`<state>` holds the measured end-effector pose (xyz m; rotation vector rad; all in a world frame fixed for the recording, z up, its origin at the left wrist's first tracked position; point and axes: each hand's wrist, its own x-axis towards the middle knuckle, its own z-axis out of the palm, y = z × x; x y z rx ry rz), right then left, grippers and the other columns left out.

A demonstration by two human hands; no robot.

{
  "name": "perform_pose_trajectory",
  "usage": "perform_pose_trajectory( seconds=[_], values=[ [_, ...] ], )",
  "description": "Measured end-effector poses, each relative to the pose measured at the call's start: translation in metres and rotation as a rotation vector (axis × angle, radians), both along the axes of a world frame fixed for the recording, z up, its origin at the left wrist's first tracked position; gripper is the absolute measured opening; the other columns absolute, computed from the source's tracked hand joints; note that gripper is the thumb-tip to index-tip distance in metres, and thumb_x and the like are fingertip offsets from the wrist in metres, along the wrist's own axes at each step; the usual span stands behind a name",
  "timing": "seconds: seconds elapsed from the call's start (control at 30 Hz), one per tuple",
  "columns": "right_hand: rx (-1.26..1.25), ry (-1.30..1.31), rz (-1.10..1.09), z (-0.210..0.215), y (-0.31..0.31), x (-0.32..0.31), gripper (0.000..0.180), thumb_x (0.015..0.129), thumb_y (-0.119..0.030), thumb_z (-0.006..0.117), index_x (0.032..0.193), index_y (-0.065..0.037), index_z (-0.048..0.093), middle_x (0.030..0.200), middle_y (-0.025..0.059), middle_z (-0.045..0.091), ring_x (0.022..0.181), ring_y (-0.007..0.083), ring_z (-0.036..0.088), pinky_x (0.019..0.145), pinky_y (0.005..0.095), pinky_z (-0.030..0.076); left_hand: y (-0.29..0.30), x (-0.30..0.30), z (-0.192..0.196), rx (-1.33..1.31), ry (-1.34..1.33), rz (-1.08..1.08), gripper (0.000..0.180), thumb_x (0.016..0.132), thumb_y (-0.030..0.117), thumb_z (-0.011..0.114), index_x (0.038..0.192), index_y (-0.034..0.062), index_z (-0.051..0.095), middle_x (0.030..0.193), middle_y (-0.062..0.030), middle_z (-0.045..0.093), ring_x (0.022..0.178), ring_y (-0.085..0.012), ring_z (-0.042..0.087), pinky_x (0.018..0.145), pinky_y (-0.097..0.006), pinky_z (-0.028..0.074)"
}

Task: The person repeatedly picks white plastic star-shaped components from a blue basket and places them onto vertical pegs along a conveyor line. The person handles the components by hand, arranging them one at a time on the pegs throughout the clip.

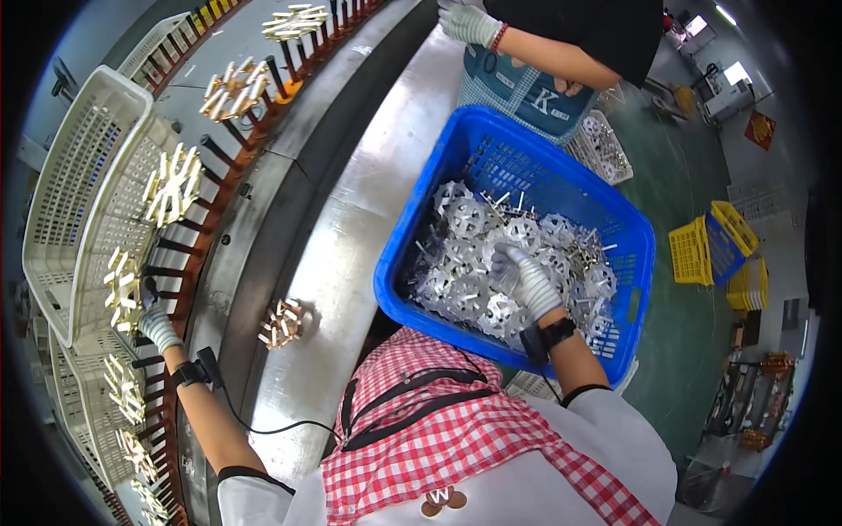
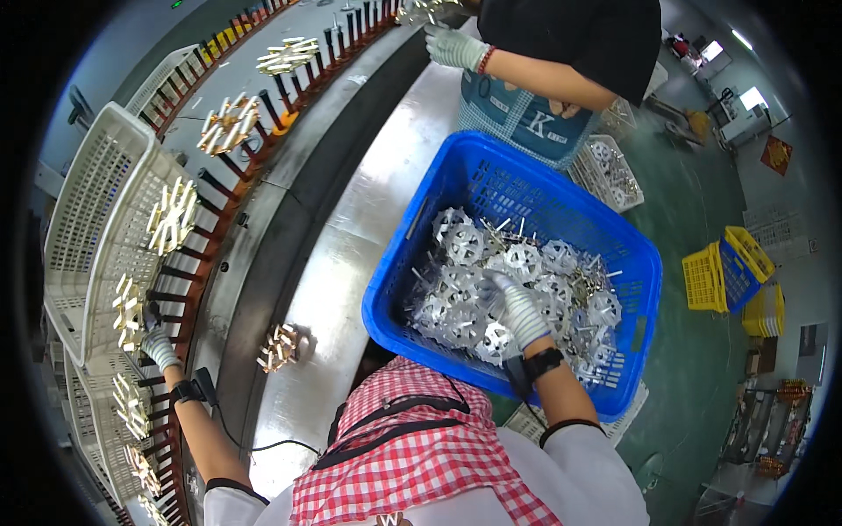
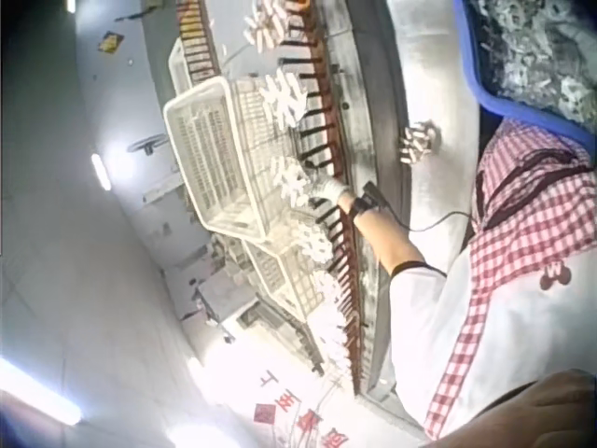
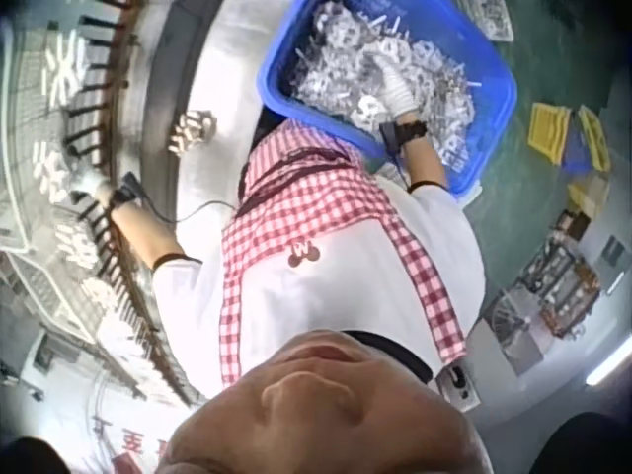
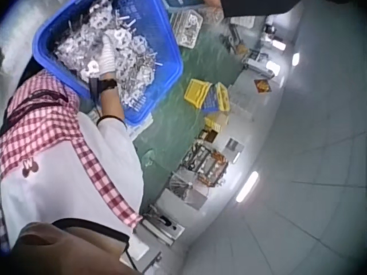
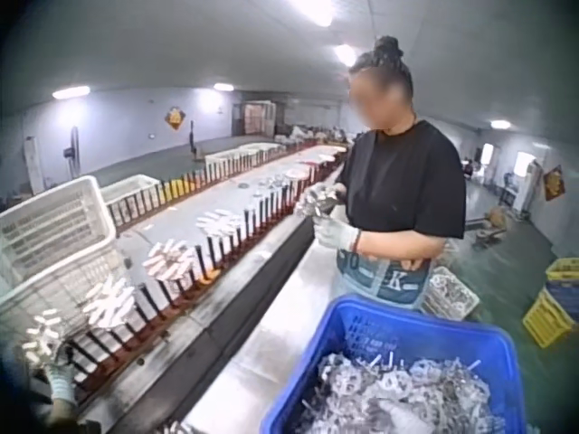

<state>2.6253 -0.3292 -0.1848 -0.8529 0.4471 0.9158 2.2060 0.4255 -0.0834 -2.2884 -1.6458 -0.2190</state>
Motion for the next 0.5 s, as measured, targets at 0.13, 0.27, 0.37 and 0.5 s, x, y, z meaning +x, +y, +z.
perform_pose_trajectory(
  seconds=[0.13, 0.27, 0.37, 0.5],
  values=[
    [-0.697, -0.351, 0.470, -0.041, -0.018, 0.024, 0.045, 0.091, -0.035, 0.054, 0.118, 0.000, 0.059, 0.101, 0.0153, 0.067, 0.090, 0.0270, 0.064, 0.083, 0.0445, 0.050, 0.003, -0.024, 0.026, -0.062, 0.037, 0.027, 0.041, 0.095, 0.042, 0.039, 0.130, 0.0244, 0.052, 0.090, -0.0192, 0.068, 0.074, -0.0338, 0.067, 0.064, -0.045, 0.050],
    [-1.194, -0.621, 1.385, -0.092, -0.020, 0.018, 0.054, 0.087, -0.043, 0.050, 0.122, -0.003, 0.058, 0.121, 0.0247, 0.060, 0.111, 0.0390, 0.058, 0.097, 0.0457, 0.043, -0.045, 0.021, 0.065, -0.082, -0.360, -0.115, 0.046, 0.095, 0.039, 0.044, 0.119, 0.0036, 0.062, 0.112, -0.0153, 0.067, 0.090, -0.0282, 0.067, 0.082, -0.038, 0.052],
    [-1.070, -0.754, 1.446, -0.091, -0.002, -0.007, 0.048, 0.087, -0.039, 0.051, 0.122, -0.009, 0.061, 0.121, 0.0237, 0.060, 0.114, 0.0377, 0.057, 0.099, 0.0458, 0.042, -0.078, 0.047, 0.110, -0.485, -0.819, 0.487, 0.068, 0.091, 0.058, 0.049, 0.127, 0.0004, 0.056, 0.119, -0.0100, 0.063, 0.094, -0.0221, 0.060, 0.081, -0.036, 0.050],
    [-1.222, -0.684, 1.490, -0.079, 0.015, -0.010, 0.038, 0.086, -0.032, 0.053, 0.111, -0.006, 0.066, 0.113, 0.0223, 0.064, 0.108, 0.0374, 0.061, 0.093, 0.0445, 0.047, -0.079, 0.011, 0.099, -0.302, -0.758, 0.336, 0.062, 0.093, 0.052, 0.049, 0.124, -0.0007, 0.057, 0.117, -0.0121, 0.063, 0.098, -0.0228, 0.059, 0.084, -0.035, 0.049]
  ],
)
